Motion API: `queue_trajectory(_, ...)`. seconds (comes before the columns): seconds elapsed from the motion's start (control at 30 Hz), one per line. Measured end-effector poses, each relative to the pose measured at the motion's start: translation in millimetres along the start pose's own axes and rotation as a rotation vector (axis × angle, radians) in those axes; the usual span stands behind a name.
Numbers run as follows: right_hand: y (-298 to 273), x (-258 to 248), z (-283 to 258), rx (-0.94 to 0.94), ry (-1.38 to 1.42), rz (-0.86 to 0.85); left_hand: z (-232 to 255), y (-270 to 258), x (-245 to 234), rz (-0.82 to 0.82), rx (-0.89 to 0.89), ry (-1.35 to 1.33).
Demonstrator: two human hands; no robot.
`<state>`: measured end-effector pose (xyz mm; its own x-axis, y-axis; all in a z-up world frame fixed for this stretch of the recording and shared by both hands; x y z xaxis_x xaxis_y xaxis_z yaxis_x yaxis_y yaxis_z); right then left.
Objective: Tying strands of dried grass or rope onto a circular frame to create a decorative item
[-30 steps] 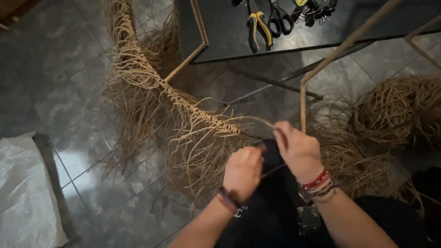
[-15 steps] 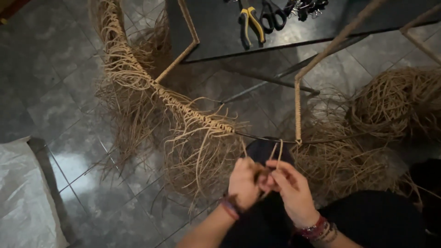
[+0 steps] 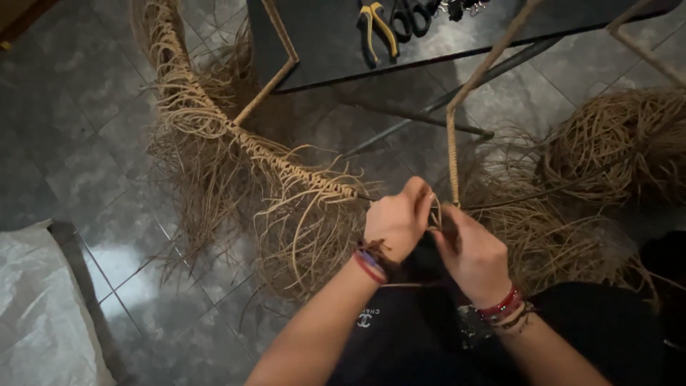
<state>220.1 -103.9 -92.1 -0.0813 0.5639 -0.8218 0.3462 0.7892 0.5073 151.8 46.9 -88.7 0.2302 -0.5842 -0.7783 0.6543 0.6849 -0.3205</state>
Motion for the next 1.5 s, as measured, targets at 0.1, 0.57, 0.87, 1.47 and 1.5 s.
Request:
queue_trajectory(0.1, 12.1, -10.5, -2.7, -0.019, 0.11, 0.057, 15.0, 3.7, -22.3, -0.101, -0.026, -0.108)
queue_trajectory(0.57, 11.6, -4.1, 13.6, 0.243, 0.682, -0.064, -49.9, -29.2, 10.5, 0.664, 0.633, -0.141)
queue_trajectory(0.87, -0.5, -2.1, 0.5, 0.176, 0.527, 0.028, -8.2, -4.2, -30.9, 0.021, 0.589, -0.352)
queue_trajectory(1.47, -26.4, 10.7, 9.8, 0.086, 0.295, 0.121, 14.9, -7.3, -31.2, -0.211, 0.251, 0.006)
queue_trajectory(1.5, -28.9, 12.1, 10.5, 0.088, 0.257, 0.172, 17.3, -8.4, -31.2, -0.188, 0.183, 0.106)
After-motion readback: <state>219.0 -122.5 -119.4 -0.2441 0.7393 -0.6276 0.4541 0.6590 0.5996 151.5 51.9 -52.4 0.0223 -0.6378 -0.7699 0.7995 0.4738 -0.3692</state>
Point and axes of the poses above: each hand's wrist, its own y-axis towards the middle knuckle, its own x-axis out of the palm, z = x × y, the point moved 2 cm from there along y, towards the middle knuckle, and after that the axes turned 7 degrees about -x, right-handed, at the moved point
